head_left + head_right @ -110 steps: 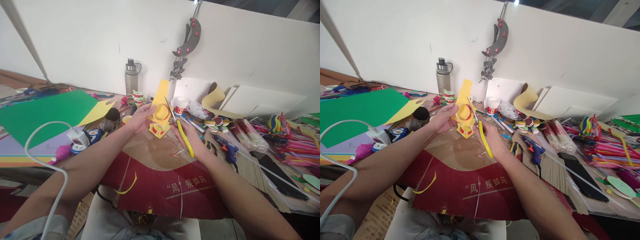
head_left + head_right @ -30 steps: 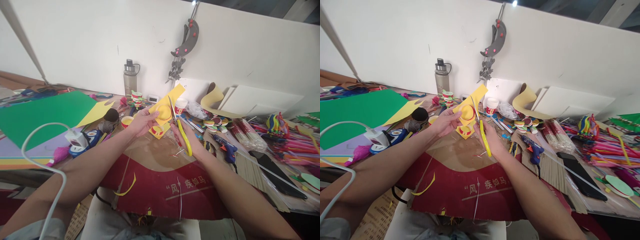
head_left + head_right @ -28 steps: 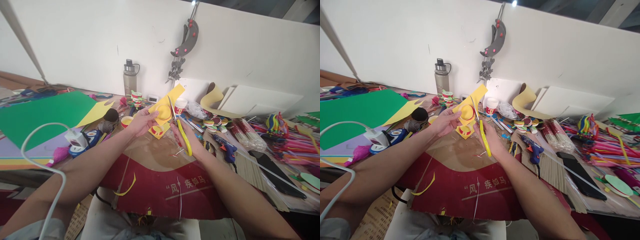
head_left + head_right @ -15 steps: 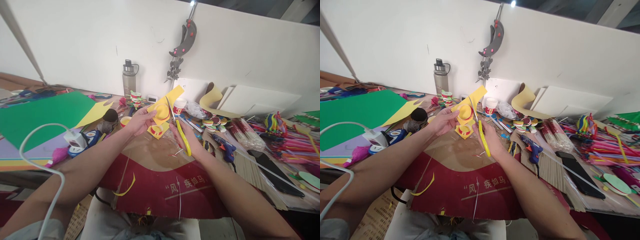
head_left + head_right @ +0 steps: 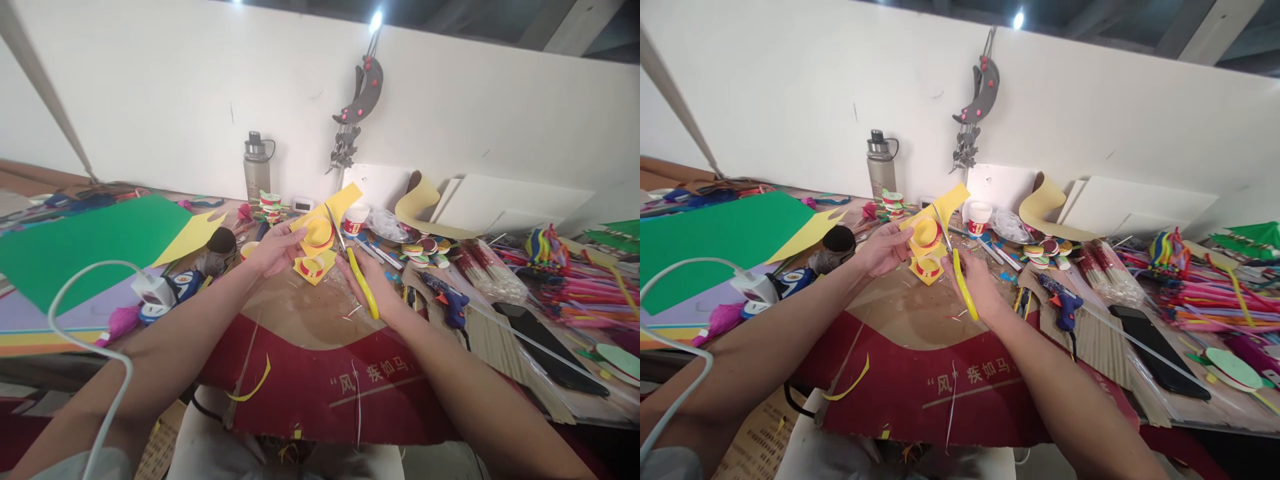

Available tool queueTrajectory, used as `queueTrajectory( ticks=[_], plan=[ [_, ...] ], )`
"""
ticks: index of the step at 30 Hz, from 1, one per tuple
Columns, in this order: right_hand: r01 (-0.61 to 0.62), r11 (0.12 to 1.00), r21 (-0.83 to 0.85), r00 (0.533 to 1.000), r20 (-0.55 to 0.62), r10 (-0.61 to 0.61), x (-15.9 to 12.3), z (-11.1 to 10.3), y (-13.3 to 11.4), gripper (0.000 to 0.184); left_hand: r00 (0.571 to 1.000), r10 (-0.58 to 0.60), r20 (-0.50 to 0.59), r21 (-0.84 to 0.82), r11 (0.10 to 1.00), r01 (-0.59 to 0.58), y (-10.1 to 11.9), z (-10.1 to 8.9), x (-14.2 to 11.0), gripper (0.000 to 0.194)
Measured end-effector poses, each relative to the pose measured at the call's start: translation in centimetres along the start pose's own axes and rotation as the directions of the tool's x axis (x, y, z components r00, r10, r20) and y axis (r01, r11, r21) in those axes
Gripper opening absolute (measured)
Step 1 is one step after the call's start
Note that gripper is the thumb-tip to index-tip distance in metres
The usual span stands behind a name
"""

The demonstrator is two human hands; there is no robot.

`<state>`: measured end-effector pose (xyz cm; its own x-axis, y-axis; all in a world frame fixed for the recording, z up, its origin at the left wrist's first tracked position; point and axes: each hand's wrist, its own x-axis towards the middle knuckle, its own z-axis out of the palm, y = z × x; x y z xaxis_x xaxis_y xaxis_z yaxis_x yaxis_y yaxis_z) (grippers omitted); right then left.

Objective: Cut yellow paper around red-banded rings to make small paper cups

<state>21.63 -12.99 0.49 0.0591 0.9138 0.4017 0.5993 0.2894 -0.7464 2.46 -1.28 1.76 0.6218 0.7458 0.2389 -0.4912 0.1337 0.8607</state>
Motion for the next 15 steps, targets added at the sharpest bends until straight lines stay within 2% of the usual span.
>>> queueTrajectory(
  ticks=[8, 12, 15],
  plan=[
    [0.037, 0.999, -0.004, 0.999, 0.004, -0.037, 0.3, 0.0, -0.7, 0.050, 1.000, -0.026, 0.010, -0.011, 1.000, 0.026, 0.4, -0.6, 0.0, 0.048],
    [0.027, 0.999, -0.038, 1.000, -0.003, -0.027, 0.2, 0.3, -0.4, 0.049, 0.998, -0.032, -0.055, -0.054, 0.998, 0.029, -0.1, -0.4, -0.1, 0.044],
    [0.023, 0.999, -0.045, 1.000, -0.017, -0.023, 0.2, 0.6, -0.3, 0.048, 0.988, -0.016, -0.153, -0.136, 0.991, -0.005, -0.8, 0.2, -0.3, 0.034]
  ],
)
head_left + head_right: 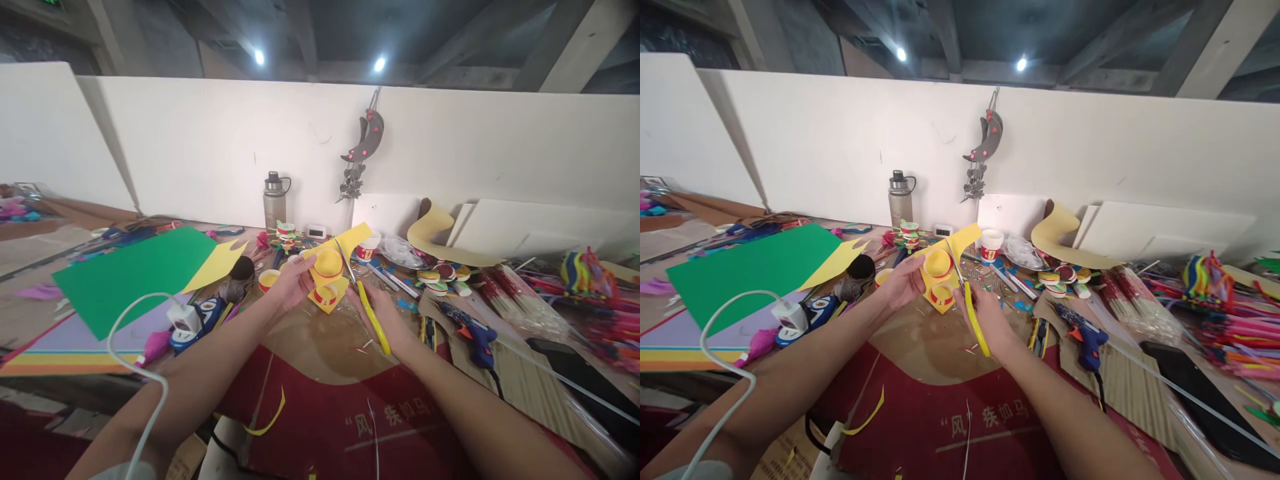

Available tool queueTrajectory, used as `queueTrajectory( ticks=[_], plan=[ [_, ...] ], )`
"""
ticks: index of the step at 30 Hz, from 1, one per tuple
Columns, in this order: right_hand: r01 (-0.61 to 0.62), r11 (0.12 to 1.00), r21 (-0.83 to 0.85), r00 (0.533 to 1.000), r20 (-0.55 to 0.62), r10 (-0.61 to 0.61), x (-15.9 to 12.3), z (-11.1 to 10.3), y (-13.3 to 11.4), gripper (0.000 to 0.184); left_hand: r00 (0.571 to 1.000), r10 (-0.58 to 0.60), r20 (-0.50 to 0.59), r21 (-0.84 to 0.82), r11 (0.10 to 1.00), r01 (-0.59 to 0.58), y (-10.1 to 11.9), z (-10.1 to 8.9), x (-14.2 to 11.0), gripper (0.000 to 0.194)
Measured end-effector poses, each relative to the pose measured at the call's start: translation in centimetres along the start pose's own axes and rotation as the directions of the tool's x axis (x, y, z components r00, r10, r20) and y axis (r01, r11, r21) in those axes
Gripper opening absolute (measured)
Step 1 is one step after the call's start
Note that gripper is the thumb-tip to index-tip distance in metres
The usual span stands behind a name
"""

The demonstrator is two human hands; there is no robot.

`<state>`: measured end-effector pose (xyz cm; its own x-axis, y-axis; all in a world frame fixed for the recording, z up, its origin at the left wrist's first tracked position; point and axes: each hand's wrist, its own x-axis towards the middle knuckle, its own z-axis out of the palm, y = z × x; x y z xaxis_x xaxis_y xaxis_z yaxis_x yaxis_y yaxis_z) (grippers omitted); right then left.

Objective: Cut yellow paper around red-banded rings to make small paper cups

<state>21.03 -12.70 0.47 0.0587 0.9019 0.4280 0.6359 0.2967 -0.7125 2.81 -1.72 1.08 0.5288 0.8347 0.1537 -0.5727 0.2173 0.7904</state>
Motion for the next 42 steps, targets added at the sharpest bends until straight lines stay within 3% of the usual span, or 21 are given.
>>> queueTrajectory(
  ticks=[7, 27, 32, 42],
  plan=[
    [-0.028, 0.999, 0.027, 0.999, -0.027, 0.028, -0.1, -0.2, -0.3, 0.047, 0.999, -0.014, -0.031, -0.035, 0.999, 0.012, -0.7, 1.5, -0.9, 0.028],
    [-0.201, 0.917, 0.346, 0.974, 0.167, 0.151, -0.3, 0.2, 0.3, 0.045, 0.997, -0.029, -0.067, 0.033, 0.999, 0.031, -0.1, 2.3, -1.2, 0.044],
    [-0.187, 0.922, 0.340, 0.977, 0.158, 0.140, -0.2, 0.0, 0.3, 0.046, 0.999, -0.033, -0.042, 0.061, 0.998, 0.035, -0.2, 2.4, -1.3, 0.050],
    [-0.145, 0.955, 0.260, 0.988, 0.083, 0.128, -0.3, -0.3, 0.0, 0.054, 0.999, -0.043, -0.011, 0.124, 0.991, 0.044, -0.1, 2.5, -1.1, 0.043]
  ],
)
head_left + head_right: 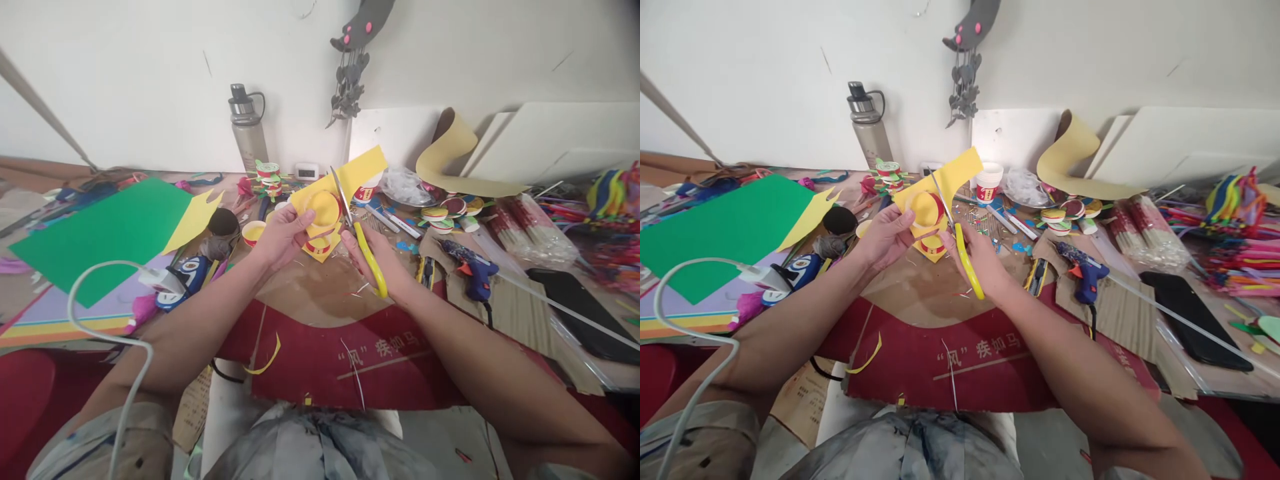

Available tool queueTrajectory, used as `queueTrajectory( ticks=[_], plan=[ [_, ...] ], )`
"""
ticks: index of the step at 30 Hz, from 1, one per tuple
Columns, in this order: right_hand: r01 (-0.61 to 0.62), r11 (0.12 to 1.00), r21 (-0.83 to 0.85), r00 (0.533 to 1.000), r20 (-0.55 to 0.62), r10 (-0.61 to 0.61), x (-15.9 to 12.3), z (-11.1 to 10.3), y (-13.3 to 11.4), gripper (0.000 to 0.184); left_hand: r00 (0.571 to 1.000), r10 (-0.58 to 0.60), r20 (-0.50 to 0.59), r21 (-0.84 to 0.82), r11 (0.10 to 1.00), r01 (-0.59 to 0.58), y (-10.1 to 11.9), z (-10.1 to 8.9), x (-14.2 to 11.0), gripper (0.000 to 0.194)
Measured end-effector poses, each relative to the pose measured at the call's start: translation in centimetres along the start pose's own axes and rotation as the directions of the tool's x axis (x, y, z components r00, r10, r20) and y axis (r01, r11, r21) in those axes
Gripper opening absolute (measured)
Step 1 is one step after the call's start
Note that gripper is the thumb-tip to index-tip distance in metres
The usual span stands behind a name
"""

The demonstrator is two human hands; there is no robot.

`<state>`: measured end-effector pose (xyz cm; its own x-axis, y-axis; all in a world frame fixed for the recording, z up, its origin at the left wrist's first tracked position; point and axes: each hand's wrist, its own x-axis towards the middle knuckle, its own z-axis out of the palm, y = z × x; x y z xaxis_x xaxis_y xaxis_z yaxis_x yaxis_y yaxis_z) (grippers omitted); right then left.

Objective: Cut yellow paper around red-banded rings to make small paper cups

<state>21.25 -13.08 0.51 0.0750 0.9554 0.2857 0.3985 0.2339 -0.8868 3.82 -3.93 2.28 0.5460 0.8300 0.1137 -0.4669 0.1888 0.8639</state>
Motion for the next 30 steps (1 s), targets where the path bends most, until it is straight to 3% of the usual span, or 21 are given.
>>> queueTrajectory(
  ticks=[10, 18, 30],
  plan=[
    [0.030, 0.999, -0.012, 0.999, 0.038, -0.030, 0.0, -0.3, -0.3, 0.049, 0.997, 0.016, 0.078, 0.001, 1.000, -0.016, 0.6, -1.0, 0.4, 0.048],
    [0.105, 0.994, -0.006, 0.990, 0.096, -0.104, 0.3, -0.4, -0.1, 0.046, 0.998, 0.021, 0.061, 0.016, 1.000, -0.022, 0.3, -1.2, 0.5, 0.051],
    [0.084, 0.996, -0.012, 0.996, 0.037, -0.083, 0.1, -0.3, 0.0, 0.050, 0.995, 0.014, 0.101, 0.023, 1.000, -0.016, 0.5, -1.3, 0.6, 0.052]
  ],
)
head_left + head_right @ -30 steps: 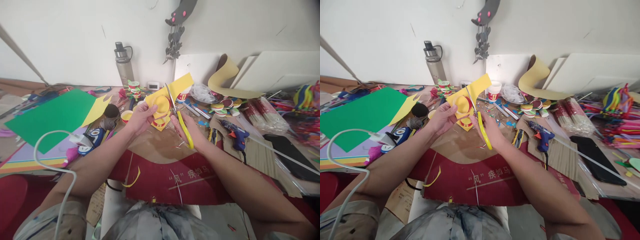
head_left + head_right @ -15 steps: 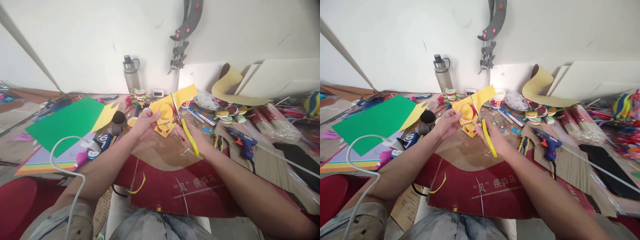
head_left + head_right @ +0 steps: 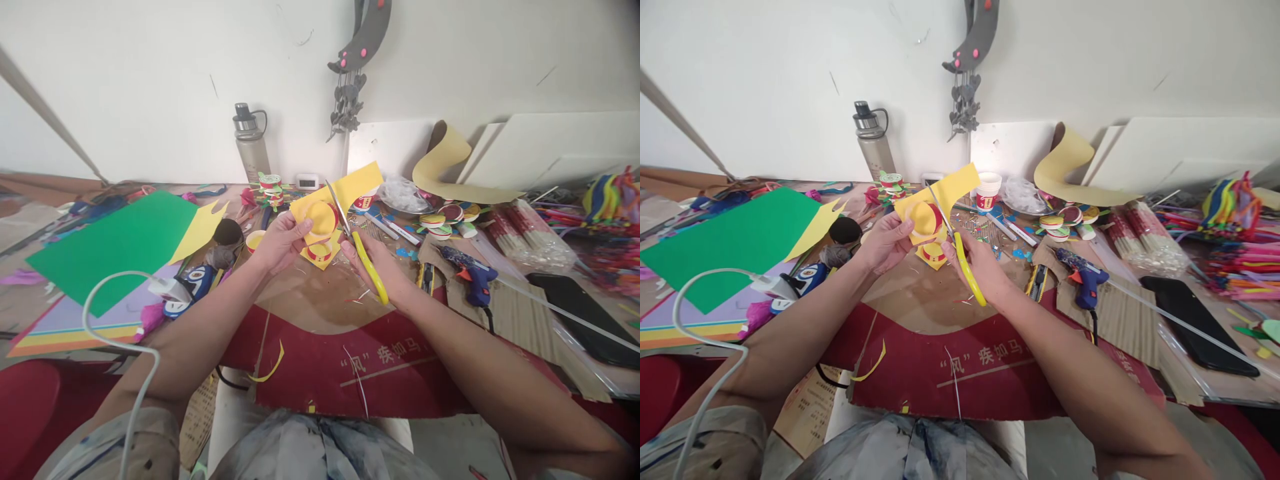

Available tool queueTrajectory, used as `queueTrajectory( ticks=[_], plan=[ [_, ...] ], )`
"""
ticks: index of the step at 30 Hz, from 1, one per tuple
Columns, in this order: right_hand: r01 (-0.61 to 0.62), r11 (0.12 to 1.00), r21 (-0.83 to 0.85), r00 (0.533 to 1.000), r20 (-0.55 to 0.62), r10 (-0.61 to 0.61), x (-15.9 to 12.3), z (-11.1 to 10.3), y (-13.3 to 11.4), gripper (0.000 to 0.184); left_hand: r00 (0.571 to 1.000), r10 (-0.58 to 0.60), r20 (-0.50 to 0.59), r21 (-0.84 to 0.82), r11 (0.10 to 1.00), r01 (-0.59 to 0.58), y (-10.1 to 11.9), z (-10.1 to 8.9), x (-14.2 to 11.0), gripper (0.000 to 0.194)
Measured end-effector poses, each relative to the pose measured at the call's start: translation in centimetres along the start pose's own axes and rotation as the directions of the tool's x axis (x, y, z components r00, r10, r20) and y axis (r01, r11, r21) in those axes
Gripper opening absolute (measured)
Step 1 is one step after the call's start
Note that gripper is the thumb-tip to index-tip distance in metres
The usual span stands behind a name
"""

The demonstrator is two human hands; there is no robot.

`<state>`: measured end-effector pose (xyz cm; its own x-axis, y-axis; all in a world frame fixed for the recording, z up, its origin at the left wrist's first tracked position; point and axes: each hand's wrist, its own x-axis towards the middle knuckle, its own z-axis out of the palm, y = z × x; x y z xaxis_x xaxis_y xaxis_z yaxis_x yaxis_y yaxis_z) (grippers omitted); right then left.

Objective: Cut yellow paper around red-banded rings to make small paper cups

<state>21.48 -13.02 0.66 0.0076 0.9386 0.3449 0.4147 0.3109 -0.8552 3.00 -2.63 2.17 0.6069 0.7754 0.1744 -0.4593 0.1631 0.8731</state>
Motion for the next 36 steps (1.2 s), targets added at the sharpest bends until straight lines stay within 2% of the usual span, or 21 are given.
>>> queueTrajectory(
  ticks=[17, 24, 36],
  plan=[
    [0.028, 0.994, -0.108, 0.999, -0.020, -0.030, 0.01, -0.09, -0.01, 0.055, 1.000, -0.018, 0.012, 0.013, 1.000, 0.018, 0.62, -0.56, 0.08, 0.049],
    [0.026, 1.000, 0.001, 0.999, 0.028, -0.026, 0.21, 0.36, 0.43, 0.054, 1.000, -0.023, -0.013, -0.009, 1.000, 0.023, 0.58, -0.25, -0.04, 0.051],
    [-0.037, 0.998, 0.051, 0.999, 0.031, 0.036, 0.02, 0.47, 0.44, 0.048, 1.000, -0.010, -0.021, 0.011, 1.000, 0.010, 0.60, -0.06, -0.11, 0.051]
  ],
)
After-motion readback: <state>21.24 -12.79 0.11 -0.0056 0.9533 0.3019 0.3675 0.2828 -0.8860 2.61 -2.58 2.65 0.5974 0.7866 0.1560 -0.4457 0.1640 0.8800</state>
